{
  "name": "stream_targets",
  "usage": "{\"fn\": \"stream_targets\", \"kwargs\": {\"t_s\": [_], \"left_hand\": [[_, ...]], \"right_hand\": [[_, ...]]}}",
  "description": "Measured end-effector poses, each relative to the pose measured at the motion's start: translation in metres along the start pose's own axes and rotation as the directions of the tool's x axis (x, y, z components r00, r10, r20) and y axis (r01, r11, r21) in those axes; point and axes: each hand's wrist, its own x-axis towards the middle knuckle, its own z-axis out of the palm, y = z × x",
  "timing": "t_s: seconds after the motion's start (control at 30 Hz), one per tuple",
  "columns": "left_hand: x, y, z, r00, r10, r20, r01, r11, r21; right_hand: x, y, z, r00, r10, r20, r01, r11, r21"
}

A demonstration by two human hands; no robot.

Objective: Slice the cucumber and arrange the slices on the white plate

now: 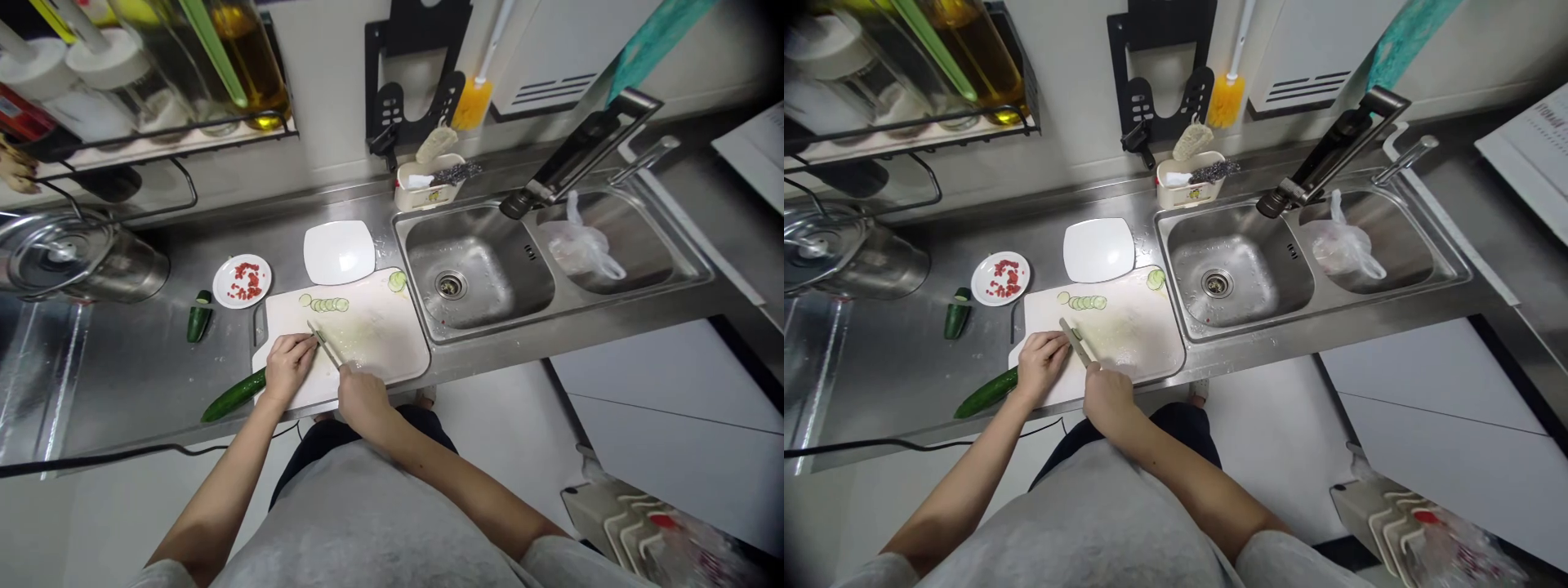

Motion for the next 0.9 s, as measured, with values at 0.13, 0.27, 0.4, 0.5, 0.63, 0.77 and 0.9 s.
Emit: {"fn": "stream_targets", "kwargs": {"t_s": [0.13, 0.27, 0.4, 0.5, 0.63, 0.77, 0.9], "left_hand": [[-0.001, -0.001, 0.001, 1.000, -0.003, 0.006, 0.003, 1.000, -0.003], [-0.001, -0.003, 0.001, 1.000, 0.003, 0.016, -0.002, 1.000, -0.003], [-0.002, -0.003, 0.002, 1.000, 0.017, 0.009, -0.017, 1.000, -0.003], [-0.002, -0.003, 0.003, 1.000, 0.015, -0.005, -0.015, 1.000, -0.009], [-0.002, -0.003, 0.004, 1.000, 0.007, -0.002, -0.007, 1.000, -0.018], [-0.002, -0.004, 0.005, 1.000, 0.015, -0.001, -0.015, 0.999, -0.028], [-0.002, -0.005, 0.006, 1.000, 0.019, -0.002, -0.019, 0.999, -0.038]], "right_hand": [[0.004, 0.000, -0.002, 1.000, -0.011, -0.009, 0.011, 1.000, 0.023], [0.007, -0.001, -0.005, 1.000, -0.013, -0.003, 0.013, 0.999, 0.030], [0.006, -0.002, -0.007, 1.000, -0.003, 0.025, 0.003, 1.000, 0.024], [0.005, 0.000, -0.009, 0.999, 0.007, 0.043, -0.007, 1.000, 0.014], [0.007, 0.003, -0.015, 0.999, -0.016, 0.042, 0.015, 1.000, 0.017], [0.010, 0.004, -0.017, 0.998, -0.003, 0.065, 0.002, 1.000, 0.016], [0.012, 0.004, -0.016, 0.999, -0.009, 0.052, 0.009, 1.000, -0.001]]}}
